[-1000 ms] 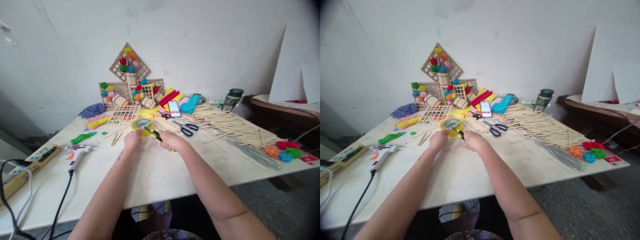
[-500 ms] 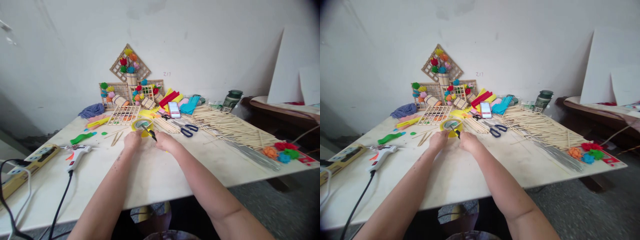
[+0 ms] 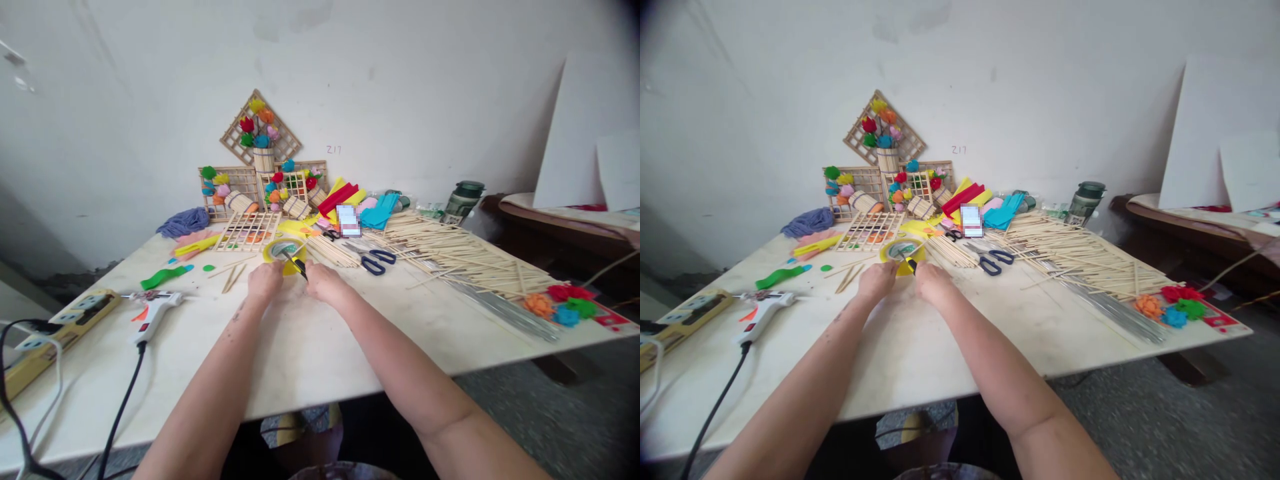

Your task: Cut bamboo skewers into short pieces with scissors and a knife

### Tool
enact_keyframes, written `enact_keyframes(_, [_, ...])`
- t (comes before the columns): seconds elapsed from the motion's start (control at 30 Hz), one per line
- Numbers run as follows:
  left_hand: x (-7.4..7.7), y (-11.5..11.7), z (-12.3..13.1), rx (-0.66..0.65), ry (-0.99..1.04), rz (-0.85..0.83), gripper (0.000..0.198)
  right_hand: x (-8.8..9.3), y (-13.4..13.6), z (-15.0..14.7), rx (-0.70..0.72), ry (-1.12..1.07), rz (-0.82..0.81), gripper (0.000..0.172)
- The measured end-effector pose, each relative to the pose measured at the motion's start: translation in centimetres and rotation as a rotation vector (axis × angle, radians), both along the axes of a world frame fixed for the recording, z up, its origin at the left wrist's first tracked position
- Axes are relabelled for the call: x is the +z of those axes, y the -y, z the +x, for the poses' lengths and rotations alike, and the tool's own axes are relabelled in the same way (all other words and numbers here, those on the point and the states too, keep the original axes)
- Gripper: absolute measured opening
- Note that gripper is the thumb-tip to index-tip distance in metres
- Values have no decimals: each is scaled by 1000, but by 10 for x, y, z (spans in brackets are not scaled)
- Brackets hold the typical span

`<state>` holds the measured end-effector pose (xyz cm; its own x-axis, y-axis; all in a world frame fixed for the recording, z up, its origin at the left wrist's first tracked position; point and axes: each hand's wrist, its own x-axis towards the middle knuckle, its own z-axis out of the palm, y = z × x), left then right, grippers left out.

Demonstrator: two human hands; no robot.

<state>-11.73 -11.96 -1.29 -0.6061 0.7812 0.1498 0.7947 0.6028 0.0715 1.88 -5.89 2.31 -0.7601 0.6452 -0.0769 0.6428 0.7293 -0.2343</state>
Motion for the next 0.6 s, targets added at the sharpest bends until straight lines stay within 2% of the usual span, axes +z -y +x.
enact_keyframes(0.13, [-2, -2, -1, 29, 38, 36, 42, 3, 1, 2, 0, 1, -22, 43])
enact_keyframes(0.37, [-3, -2, -3, 42, 74, 49, 44, 17, -2, 38, 73, 37, -40, 33])
enact_keyframes(0.47, [-2, -2, -3, 10, 21, 25, 43, 15, -4, 34, 82, 33, -19, 32])
enact_keyframes(0.6, [-1, -1, -3, -17, -35, 3, 43, 9, -3, 16, 60, 10, 15, 39])
